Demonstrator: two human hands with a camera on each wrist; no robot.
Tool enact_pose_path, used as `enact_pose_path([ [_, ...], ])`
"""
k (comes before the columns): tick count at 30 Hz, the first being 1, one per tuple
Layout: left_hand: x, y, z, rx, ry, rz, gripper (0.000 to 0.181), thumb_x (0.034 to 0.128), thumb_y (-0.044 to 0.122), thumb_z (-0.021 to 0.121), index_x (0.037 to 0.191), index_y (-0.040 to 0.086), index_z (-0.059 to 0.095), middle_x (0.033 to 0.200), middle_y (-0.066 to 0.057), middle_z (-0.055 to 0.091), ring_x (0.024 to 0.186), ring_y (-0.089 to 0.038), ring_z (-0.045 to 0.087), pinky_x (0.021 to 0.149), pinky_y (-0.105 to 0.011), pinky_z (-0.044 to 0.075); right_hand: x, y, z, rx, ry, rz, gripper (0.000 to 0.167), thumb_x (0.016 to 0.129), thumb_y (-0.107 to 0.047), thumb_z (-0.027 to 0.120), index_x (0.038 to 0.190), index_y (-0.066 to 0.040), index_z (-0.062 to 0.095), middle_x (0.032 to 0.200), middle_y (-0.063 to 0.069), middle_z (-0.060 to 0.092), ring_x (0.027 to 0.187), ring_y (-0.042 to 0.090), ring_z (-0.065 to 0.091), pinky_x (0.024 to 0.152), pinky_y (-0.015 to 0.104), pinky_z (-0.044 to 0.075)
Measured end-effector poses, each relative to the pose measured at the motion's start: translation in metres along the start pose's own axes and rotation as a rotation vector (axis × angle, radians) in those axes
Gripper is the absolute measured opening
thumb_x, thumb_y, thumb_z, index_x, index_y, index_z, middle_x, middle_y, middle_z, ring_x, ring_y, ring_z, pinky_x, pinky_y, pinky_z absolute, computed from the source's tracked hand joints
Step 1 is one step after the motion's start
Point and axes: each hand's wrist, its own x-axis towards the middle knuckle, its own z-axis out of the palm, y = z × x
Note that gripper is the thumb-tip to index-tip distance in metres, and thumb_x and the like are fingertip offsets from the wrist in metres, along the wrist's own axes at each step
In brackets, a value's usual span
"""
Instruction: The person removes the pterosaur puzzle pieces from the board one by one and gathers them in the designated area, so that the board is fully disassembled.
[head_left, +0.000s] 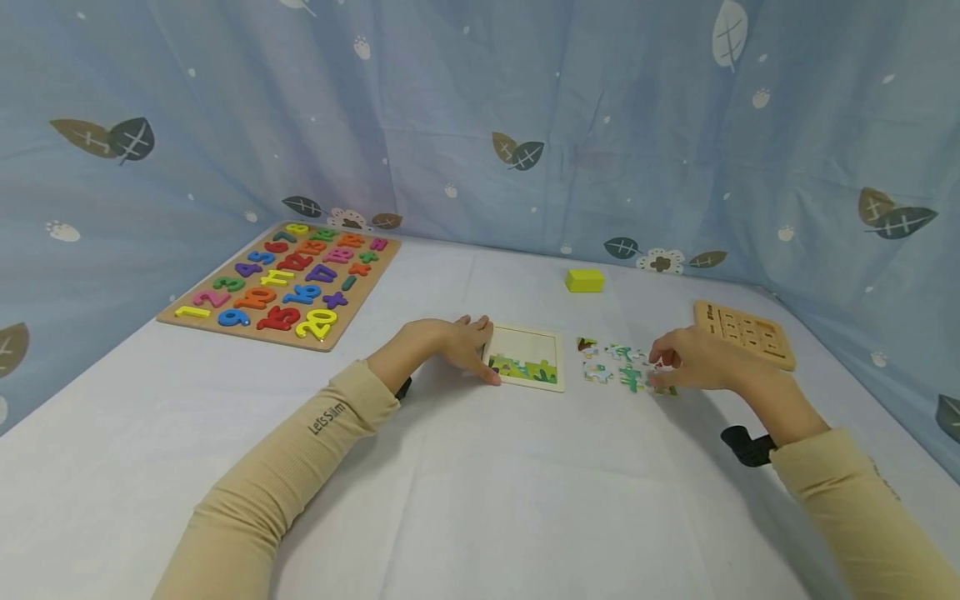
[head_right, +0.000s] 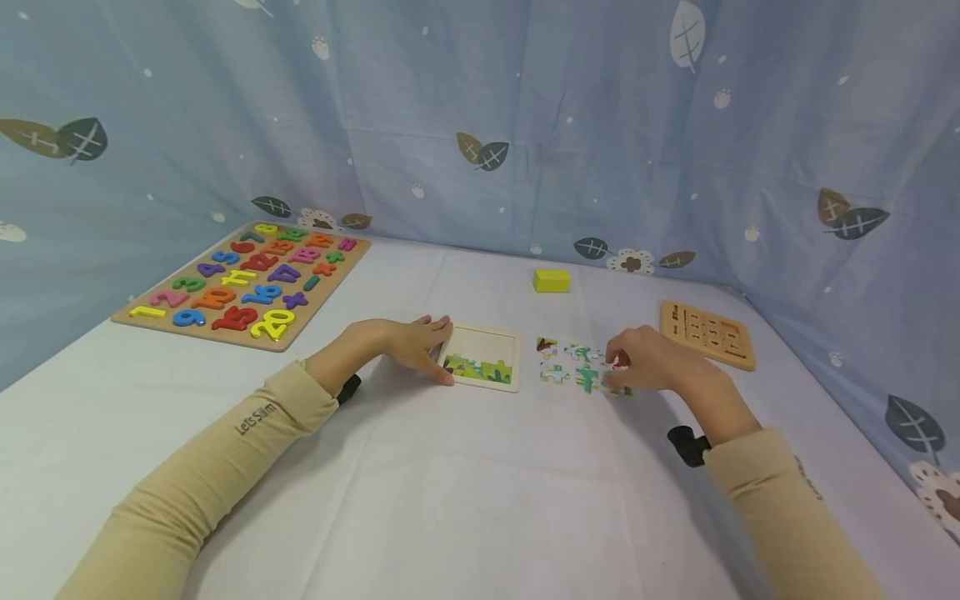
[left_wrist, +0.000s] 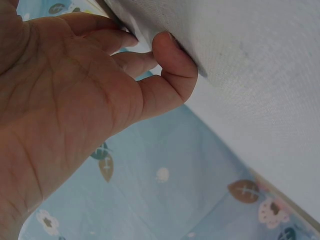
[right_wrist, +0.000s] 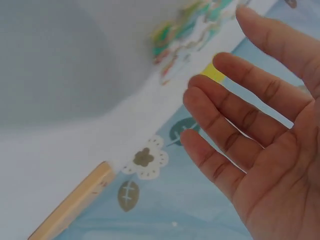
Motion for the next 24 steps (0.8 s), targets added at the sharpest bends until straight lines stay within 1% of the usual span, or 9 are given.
enact_pose_path([
  [2,0.0,0.0,0.0,-0.003,-0.002,-0.003,0.102,0.0898,0.059,0.055,0.155,0.007,-0.003,0.163,-0.009,-0.008,0.15,-0.031,-0.009,0.121,-0.051,0.004,0.002,-0.003,-0.003,-0.005,0.029,-0.026,0.028,0.083,-0.022,0.074,0.099,0.0,0.069,0.088,0.005,0.066,0.081,0.018,0.058,0.071,0.036,0.05],
  [4,0.0,0.0,0.0,-0.005,-0.002,-0.001,0.102,0.0899,0.059,0.055,0.155,0.007,-0.003,0.163,-0.009,-0.008,0.15,-0.031,-0.009,0.121,-0.051,0.004,0.005,-0.008,-0.005,-0.005,0.042,-0.044,0.028,0.084,-0.022,0.073,0.101,0.001,0.069,0.091,0.007,0.068,0.084,0.02,0.06,0.074,0.039,0.051],
  [8,0.002,-0.001,0.0,-0.019,-0.002,0.0,0.104,0.0884,0.061,0.056,0.155,0.007,-0.003,0.163,-0.009,-0.007,0.15,-0.03,-0.008,0.121,-0.05,0.004,0.011,-0.019,-0.005,0.013,0.017,-0.056,0.03,0.086,-0.021,0.071,0.105,0.001,0.068,0.094,0.009,0.068,0.087,0.022,0.061,0.077,0.041,0.051],
  [13,0.015,-0.008,0.002,-0.021,-0.01,0.002,0.115,0.081,0.069,0.059,0.155,0.006,-0.002,0.163,-0.009,-0.006,0.15,-0.032,-0.007,0.121,-0.051,0.005,0.02,-0.033,-0.002,0.027,0.008,-0.063,0.031,0.087,-0.021,0.069,0.108,0.003,0.068,0.095,0.01,0.068,0.089,0.023,0.061,0.079,0.04,0.052],
  [15,0.015,-0.008,0.002,-0.016,-0.012,0.0,0.115,0.0807,0.07,0.059,0.155,0.006,-0.002,0.163,-0.01,-0.006,0.15,-0.032,-0.007,0.121,-0.051,0.005,0.024,-0.038,-0.002,0.031,0.003,-0.063,0.032,0.087,-0.021,0.07,0.109,0.003,0.068,0.096,0.009,0.068,0.089,0.022,0.061,0.08,0.039,0.052],
  [17,0.013,-0.007,0.002,-0.017,-0.006,0.004,0.113,0.0823,0.068,0.059,0.155,0.006,-0.002,0.163,-0.009,-0.006,0.15,-0.032,-0.007,0.121,-0.051,0.005,0.029,-0.045,-0.001,0.037,0.001,-0.066,0.031,0.087,-0.021,0.07,0.109,0.002,0.068,0.095,0.009,0.068,0.088,0.021,0.06,0.08,0.039,0.052],
  [20,0.005,-0.002,0.0,-0.018,-0.004,-0.001,0.106,0.0866,0.062,0.058,0.155,0.006,-0.002,0.163,-0.009,-0.006,0.15,-0.031,-0.008,0.121,-0.049,0.004,0.038,-0.056,-0.001,0.048,-0.004,-0.073,0.03,0.087,-0.021,0.07,0.109,0.001,0.069,0.096,0.008,0.067,0.089,0.02,0.059,0.08,0.038,0.051],
  [24,0.001,0.001,-0.001,-0.007,0.005,0.002,0.104,0.0883,0.06,0.057,0.155,0.006,-0.002,0.163,-0.009,-0.006,0.15,-0.031,-0.007,0.121,-0.048,0.005,0.05,-0.072,-0.001,0.049,-0.025,-0.066,0.031,0.088,-0.021,0.07,0.112,-0.001,0.068,0.098,0.007,0.066,0.089,0.02,0.056,0.081,0.036,0.05],
])
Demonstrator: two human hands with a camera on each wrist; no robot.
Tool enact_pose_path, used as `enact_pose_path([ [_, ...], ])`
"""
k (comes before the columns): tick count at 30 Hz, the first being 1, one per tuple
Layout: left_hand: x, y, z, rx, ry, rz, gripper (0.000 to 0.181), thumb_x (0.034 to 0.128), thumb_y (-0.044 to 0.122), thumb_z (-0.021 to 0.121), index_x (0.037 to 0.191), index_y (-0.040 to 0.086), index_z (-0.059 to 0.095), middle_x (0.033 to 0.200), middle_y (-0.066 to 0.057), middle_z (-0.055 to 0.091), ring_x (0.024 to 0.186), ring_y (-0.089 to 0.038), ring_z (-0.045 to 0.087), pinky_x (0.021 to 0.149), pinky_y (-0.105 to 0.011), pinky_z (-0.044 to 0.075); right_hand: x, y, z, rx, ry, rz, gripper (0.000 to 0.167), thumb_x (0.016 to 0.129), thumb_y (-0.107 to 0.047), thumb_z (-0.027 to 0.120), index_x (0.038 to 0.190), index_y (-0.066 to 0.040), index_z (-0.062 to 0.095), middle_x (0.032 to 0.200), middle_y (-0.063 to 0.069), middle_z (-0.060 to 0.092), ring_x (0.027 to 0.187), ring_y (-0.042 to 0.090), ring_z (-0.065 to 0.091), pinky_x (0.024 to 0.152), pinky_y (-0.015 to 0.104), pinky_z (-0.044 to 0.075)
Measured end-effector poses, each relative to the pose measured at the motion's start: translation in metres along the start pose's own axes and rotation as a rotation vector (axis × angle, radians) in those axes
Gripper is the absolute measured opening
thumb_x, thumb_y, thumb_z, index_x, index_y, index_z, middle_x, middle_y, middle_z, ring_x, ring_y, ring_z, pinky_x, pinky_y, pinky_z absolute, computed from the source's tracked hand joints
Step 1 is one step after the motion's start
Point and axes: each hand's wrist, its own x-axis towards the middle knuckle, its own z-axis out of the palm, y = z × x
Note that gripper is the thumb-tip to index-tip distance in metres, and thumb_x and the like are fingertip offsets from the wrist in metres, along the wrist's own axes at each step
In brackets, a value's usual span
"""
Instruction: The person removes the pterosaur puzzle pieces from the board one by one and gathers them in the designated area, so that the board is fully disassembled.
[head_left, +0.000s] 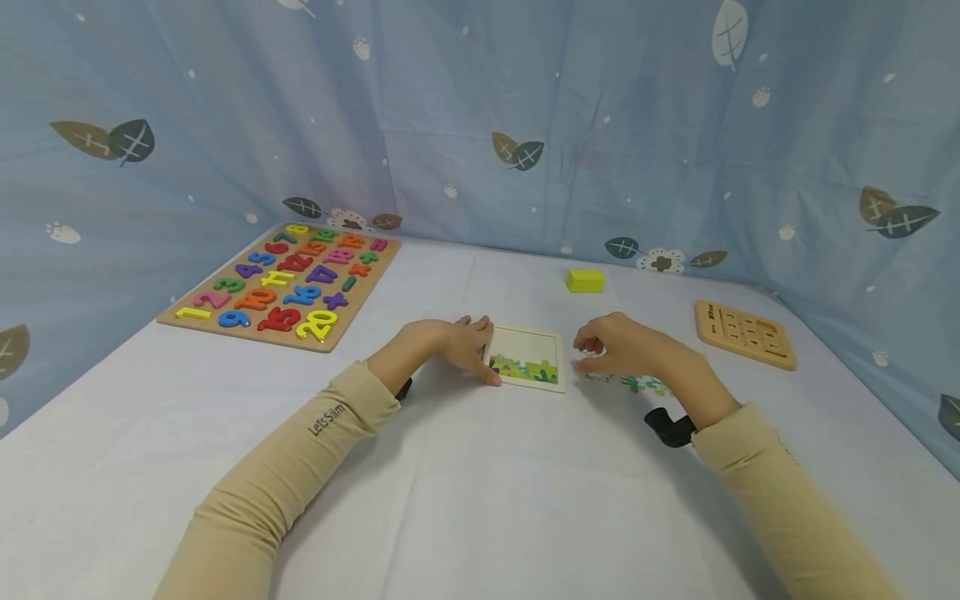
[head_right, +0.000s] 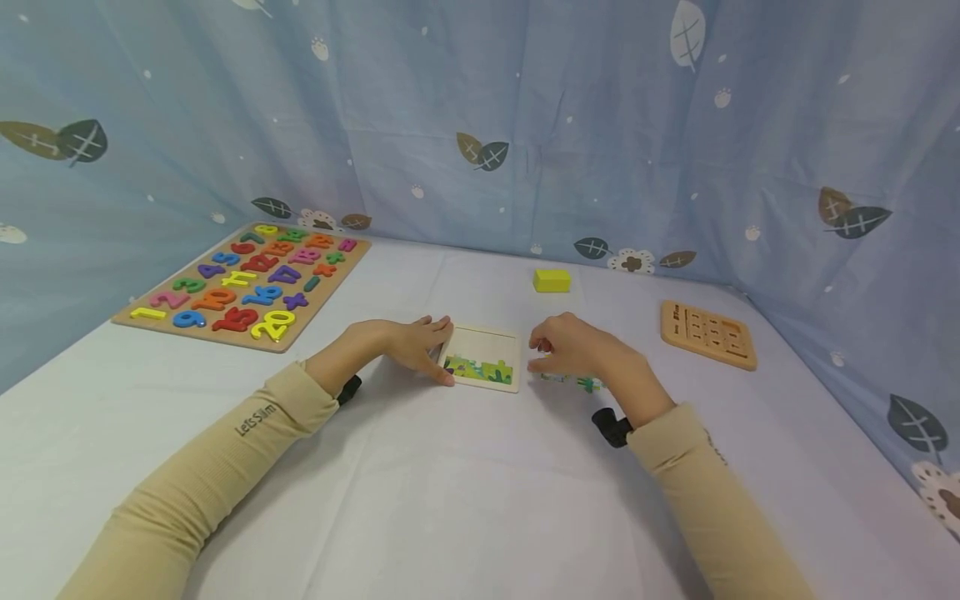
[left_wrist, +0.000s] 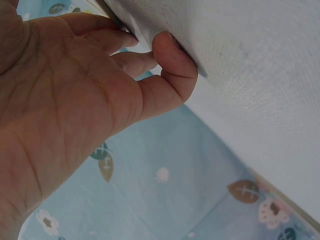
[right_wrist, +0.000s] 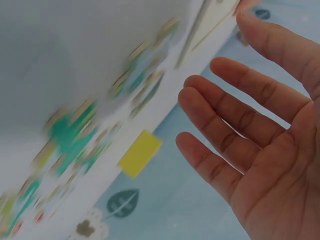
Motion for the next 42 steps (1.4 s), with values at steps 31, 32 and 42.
enact_pose_path([
  [31,-0.002,-0.001,-0.001,0.0,-0.018,0.029,0.101,0.0903,0.058,0.055,0.154,0.004,-0.002,0.162,-0.014,-0.008,0.149,-0.037,-0.007,0.12,-0.053,0.005,0.058,-0.074,0.017,-0.036,-0.094,-0.192,0.031,0.089,-0.016,0.067,0.114,0.002,0.069,0.099,0.011,0.071,0.08,0.015,0.063,0.076,0.029,0.053],
  [32,-0.001,-0.002,-0.001,-0.001,-0.017,0.03,0.101,0.0904,0.058,0.055,0.154,0.004,-0.002,0.162,-0.014,-0.008,0.149,-0.037,-0.007,0.12,-0.053,0.005,0.058,-0.074,0.016,-0.033,-0.092,-0.195,0.03,0.089,-0.016,0.067,0.113,0.002,0.069,0.098,0.011,0.071,0.079,0.014,0.062,0.075,0.029,0.053],
  [42,0.0,-0.002,0.0,-0.012,-0.012,0.042,0.101,0.0908,0.055,0.056,0.154,0.003,-0.003,0.162,-0.014,-0.007,0.149,-0.037,-0.007,0.121,-0.051,0.004,0.06,-0.081,0.018,-0.006,-0.117,-0.233,0.012,0.09,-0.015,0.067,0.093,-0.005,0.073,0.073,-0.001,0.063,0.067,0.01,0.045,0.063,0.022,0.038],
])
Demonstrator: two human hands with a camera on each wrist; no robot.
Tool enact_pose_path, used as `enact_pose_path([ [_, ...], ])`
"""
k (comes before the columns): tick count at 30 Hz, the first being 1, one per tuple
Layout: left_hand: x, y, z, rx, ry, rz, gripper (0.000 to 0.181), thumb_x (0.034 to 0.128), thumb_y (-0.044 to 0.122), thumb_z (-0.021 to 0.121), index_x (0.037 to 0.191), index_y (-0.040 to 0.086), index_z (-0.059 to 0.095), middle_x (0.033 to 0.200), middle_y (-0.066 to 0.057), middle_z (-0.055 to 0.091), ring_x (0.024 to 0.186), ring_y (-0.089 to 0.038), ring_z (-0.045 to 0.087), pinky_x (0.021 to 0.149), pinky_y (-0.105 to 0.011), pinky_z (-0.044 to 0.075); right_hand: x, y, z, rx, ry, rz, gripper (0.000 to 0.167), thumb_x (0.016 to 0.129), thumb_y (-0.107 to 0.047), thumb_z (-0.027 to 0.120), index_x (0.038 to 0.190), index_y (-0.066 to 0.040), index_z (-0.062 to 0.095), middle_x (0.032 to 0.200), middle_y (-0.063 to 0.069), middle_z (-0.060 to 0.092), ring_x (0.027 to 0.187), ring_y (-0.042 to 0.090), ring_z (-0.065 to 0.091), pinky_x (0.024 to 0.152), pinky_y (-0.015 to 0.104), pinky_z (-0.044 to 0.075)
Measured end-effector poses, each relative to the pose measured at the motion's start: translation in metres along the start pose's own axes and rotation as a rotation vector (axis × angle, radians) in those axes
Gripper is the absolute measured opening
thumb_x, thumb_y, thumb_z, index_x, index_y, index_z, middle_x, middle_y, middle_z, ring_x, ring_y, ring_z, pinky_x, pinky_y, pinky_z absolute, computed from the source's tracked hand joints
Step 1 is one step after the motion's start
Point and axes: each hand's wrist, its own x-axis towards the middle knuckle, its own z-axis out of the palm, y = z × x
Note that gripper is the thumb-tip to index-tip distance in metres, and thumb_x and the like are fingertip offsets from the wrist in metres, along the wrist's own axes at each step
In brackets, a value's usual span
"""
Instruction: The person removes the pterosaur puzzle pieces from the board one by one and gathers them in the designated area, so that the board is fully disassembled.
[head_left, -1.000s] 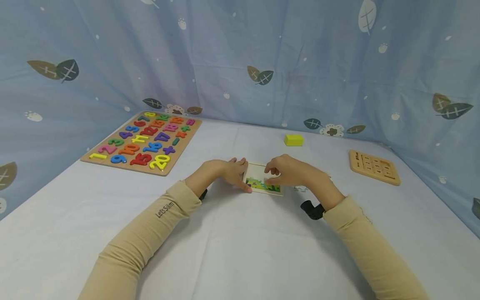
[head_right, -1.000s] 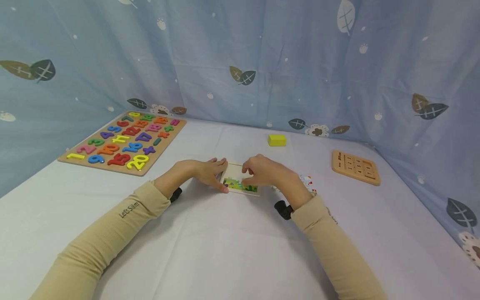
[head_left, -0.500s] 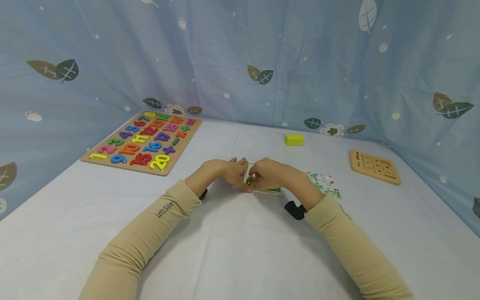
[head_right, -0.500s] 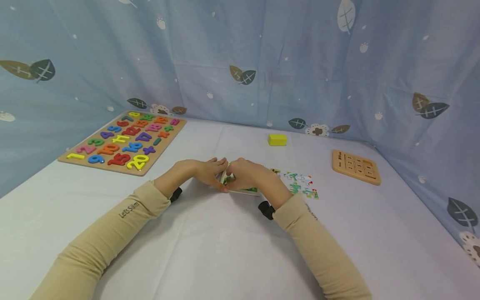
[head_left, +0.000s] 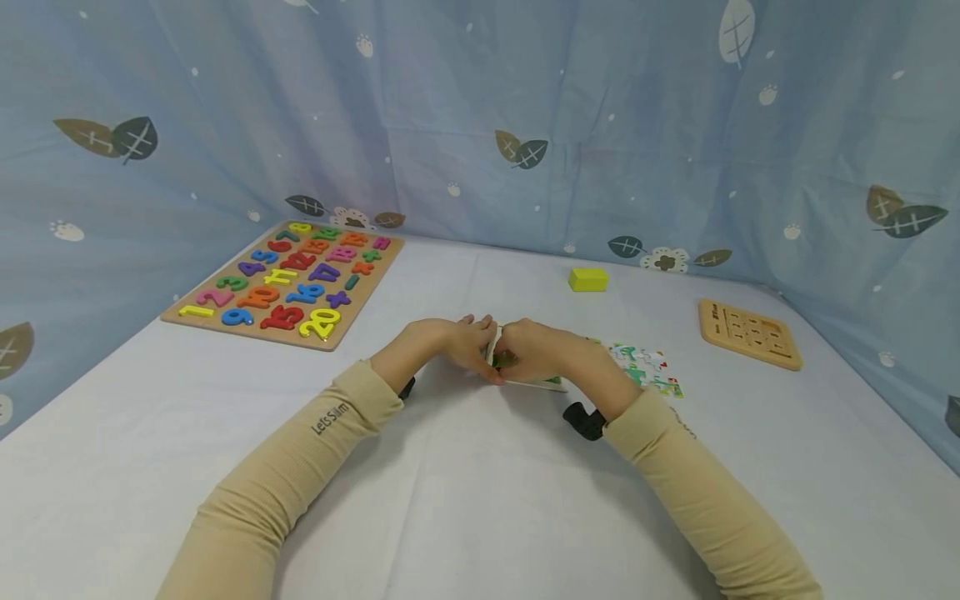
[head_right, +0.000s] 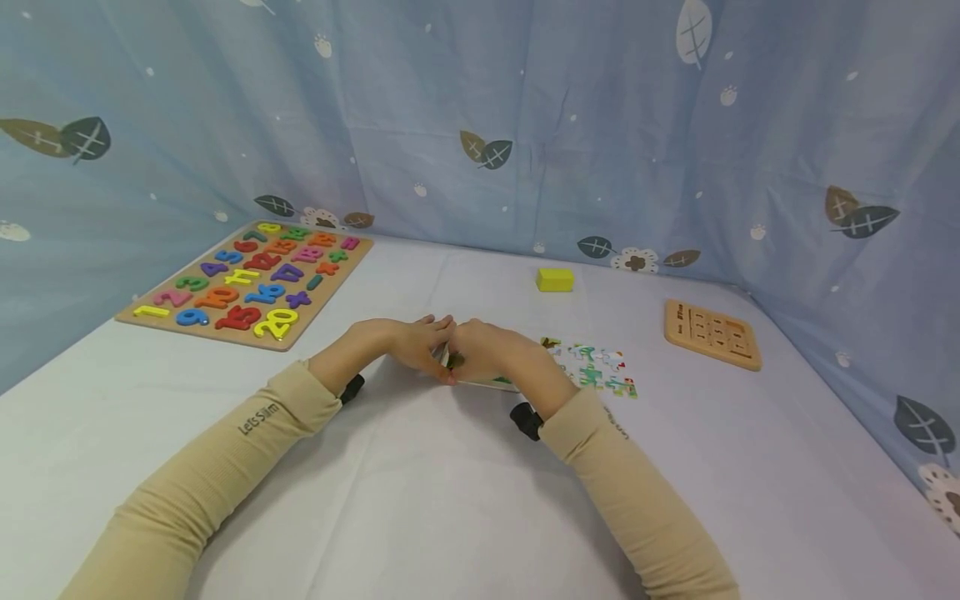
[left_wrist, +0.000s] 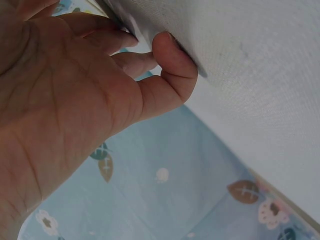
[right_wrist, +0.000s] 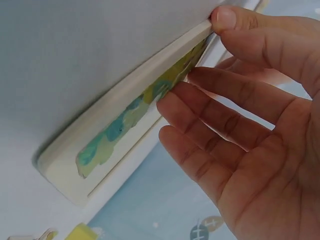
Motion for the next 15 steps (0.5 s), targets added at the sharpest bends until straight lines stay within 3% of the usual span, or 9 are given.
enact_pose_path([
  [6,0.0,0.0005,-0.0004,-0.013,-0.009,-0.002,0.101,0.0903,0.055,0.057,0.154,0.005,-0.004,0.162,-0.012,-0.008,0.149,-0.036,-0.009,0.12,-0.051,0.004,0.0012,0.0006,0.0024,-0.023,0.017,0.015,0.011,0.088,-0.014,0.068,0.092,-0.004,0.073,0.07,-0.002,0.055,0.068,0.012,0.043,0.063,0.023,0.035],
  [15,-0.0016,-0.0003,0.0004,-0.011,-0.001,-0.004,0.101,0.0905,0.056,0.056,0.154,0.005,-0.003,0.162,-0.011,-0.007,0.149,-0.035,-0.008,0.12,-0.053,0.005,-0.0003,0.004,0.0038,-0.032,0.038,-0.029,0.015,0.089,-0.013,0.067,0.099,-0.004,0.075,0.087,0.003,0.072,0.076,0.011,0.057,0.071,0.024,0.048],
])
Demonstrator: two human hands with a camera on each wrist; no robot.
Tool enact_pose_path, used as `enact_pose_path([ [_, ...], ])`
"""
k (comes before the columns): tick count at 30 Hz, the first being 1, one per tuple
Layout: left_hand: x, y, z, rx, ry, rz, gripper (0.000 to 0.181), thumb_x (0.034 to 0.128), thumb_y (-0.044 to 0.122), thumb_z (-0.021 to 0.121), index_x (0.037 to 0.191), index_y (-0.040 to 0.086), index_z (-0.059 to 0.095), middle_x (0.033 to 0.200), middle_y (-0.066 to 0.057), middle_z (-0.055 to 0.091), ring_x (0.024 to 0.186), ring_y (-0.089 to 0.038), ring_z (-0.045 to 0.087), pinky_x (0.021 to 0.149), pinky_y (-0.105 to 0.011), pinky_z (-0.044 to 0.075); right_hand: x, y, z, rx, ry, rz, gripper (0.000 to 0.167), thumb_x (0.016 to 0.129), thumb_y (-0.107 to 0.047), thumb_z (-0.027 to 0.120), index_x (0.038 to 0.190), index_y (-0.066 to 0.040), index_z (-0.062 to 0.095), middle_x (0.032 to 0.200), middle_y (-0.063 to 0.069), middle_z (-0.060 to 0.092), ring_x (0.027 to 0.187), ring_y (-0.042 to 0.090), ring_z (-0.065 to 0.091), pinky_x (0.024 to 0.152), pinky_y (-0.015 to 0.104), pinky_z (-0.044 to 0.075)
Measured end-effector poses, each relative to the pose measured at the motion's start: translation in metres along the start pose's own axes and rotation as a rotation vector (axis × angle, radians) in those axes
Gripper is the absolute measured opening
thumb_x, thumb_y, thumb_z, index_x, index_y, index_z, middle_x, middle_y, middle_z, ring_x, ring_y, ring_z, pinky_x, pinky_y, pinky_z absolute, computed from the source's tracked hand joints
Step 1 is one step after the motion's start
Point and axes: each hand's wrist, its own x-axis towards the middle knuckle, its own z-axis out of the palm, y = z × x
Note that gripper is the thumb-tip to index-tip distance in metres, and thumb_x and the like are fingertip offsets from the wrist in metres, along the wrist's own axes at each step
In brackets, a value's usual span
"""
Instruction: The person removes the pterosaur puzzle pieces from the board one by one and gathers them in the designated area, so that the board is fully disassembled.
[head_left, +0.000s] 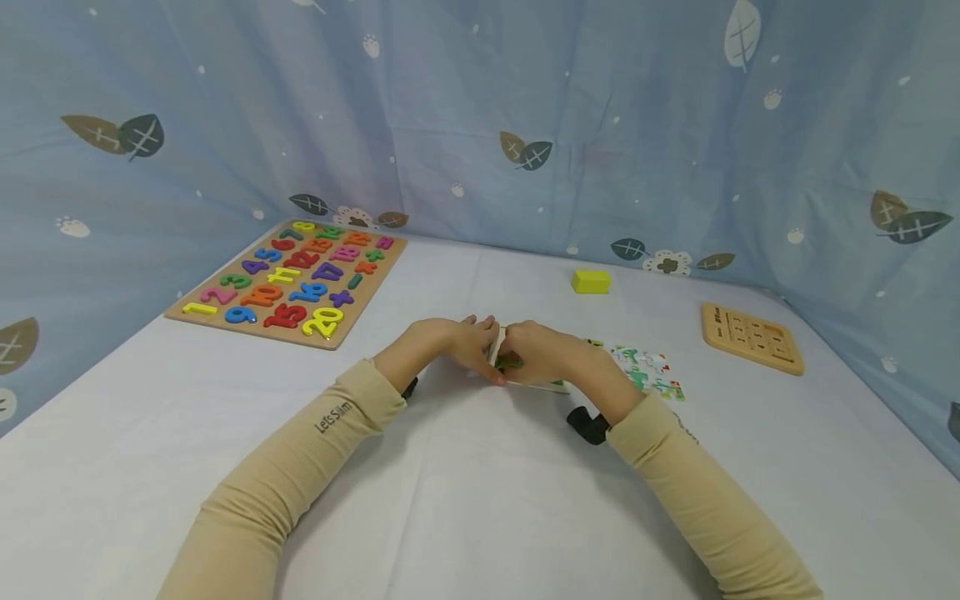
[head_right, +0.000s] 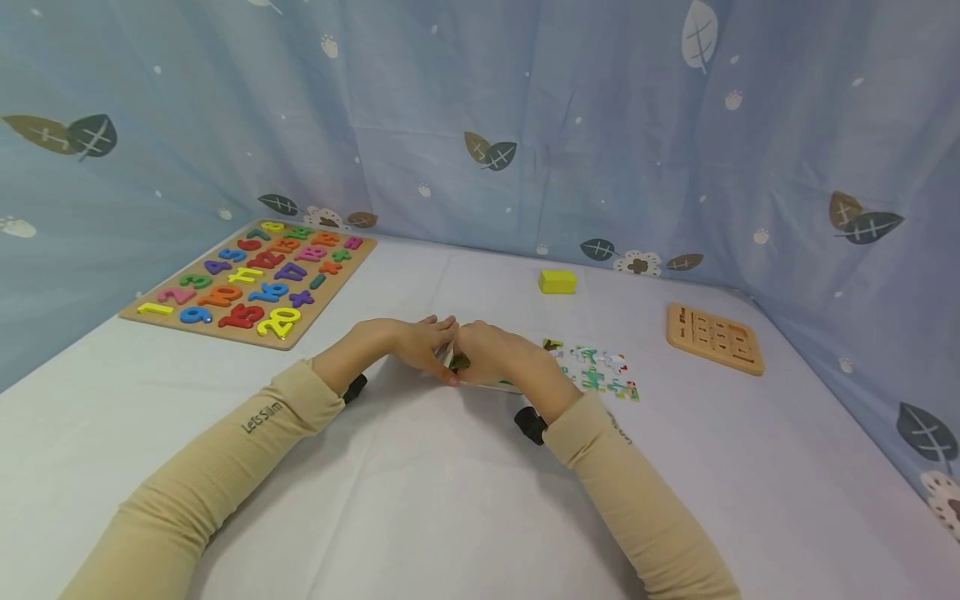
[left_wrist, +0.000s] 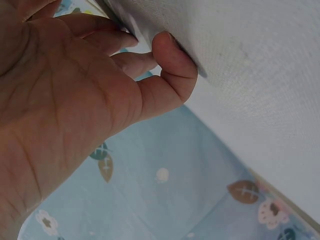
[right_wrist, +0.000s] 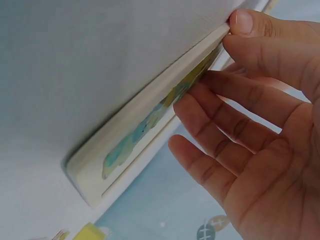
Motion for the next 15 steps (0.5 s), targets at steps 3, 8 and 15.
enact_pose_path([
  [3,-0.0001,0.0005,-0.0001,0.004,-0.002,-0.003,0.1,0.0904,0.056,0.056,0.155,0.005,-0.002,0.162,-0.011,-0.007,0.149,-0.035,-0.007,0.12,-0.053,0.005,-0.0007,0.0,0.0,0.001,0.002,0.005,0.015,0.089,-0.013,0.068,0.098,-0.004,0.074,0.083,0.002,0.069,0.074,0.011,0.055,0.068,0.023,0.047],
  [8,0.0003,0.0012,-0.0006,0.013,-0.006,-0.009,0.1,0.0902,0.057,0.056,0.155,0.006,-0.002,0.162,-0.012,-0.007,0.149,-0.035,-0.007,0.12,-0.052,0.006,-0.0006,-0.0001,0.0004,0.008,-0.001,0.048,0.012,0.089,-0.013,0.067,0.084,-0.003,0.07,0.063,-0.002,0.05,0.061,0.01,0.042,0.059,0.021,0.037],
  [15,-0.0003,0.0026,-0.0014,0.003,-0.007,-0.015,0.101,0.0897,0.057,0.057,0.155,0.006,-0.002,0.162,-0.012,-0.007,0.149,-0.035,-0.007,0.12,-0.052,0.006,-0.0004,0.0001,0.0015,0.017,0.024,0.074,0.011,0.087,-0.012,0.068,0.086,-0.001,0.07,0.065,-0.001,0.051,0.058,0.01,0.04,0.055,0.02,0.034],
])
